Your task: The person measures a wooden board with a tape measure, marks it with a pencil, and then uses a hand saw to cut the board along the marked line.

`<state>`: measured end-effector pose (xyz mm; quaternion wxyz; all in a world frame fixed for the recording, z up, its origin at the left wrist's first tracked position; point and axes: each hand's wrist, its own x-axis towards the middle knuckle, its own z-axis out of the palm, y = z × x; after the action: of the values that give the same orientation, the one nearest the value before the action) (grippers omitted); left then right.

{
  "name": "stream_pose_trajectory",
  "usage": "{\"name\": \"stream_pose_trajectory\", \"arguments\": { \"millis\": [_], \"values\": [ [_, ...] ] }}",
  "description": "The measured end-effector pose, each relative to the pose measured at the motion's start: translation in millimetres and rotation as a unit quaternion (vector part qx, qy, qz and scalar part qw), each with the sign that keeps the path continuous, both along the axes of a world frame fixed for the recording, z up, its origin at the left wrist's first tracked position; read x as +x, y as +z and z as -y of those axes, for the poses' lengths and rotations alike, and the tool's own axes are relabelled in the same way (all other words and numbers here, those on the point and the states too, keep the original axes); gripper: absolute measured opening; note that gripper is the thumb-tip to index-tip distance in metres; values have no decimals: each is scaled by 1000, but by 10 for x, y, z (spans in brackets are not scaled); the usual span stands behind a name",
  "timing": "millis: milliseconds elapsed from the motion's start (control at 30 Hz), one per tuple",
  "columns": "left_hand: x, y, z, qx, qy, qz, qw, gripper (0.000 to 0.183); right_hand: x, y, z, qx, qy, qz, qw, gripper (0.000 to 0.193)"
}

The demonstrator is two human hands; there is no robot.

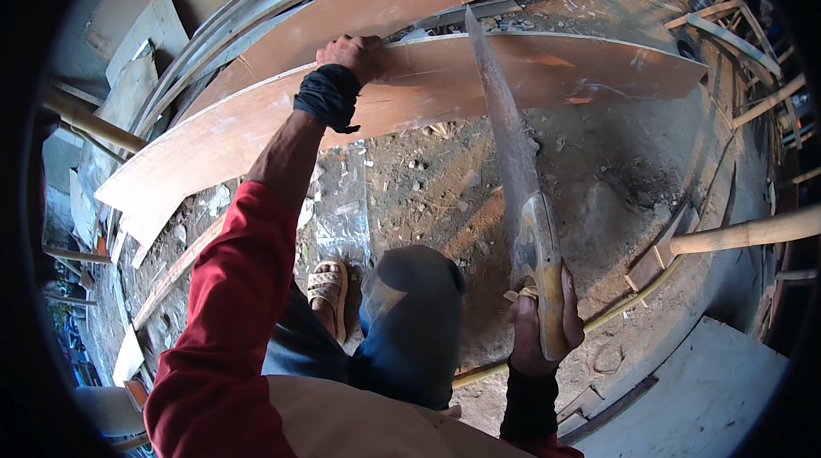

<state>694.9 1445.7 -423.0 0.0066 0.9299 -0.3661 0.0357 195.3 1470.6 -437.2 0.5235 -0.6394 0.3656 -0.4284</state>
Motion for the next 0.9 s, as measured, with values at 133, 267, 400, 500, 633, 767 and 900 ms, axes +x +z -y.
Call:
{"name": "stream_pose_trajectory", "arguments": {
  "millis": [133,267,400,500,633,767,900],
  "values": [
    [410,-132,30,-44,1,35,998,51,189,-67,-28,-36,48,25,998,59],
    [1072,-190,299,-28,-42,-58,997,50,390,-90,-42,-166,4,-113,980,54],
    [1292,-752,372,11,5,-52,999,57,630,-191,-48,-13,-19,-175,984,55],
    [1227,-1427,116,73,-9,-92,993,64,738,-304,-19,-240,-74,-280,926,53],
    [1234,-1824,66,-6,-26,-131,991,51,774,-563,-59,-186,-128,-362,905,47],
    [1031,-1812,-96,46,-78,-116,989,57,734,-1029,-131,-229,-50,-505,831,55],
    [559,-1827,-418,10,-215,-99,972,32,542,-1657,-175,-235,21,-614,753,50]
  ]
}}
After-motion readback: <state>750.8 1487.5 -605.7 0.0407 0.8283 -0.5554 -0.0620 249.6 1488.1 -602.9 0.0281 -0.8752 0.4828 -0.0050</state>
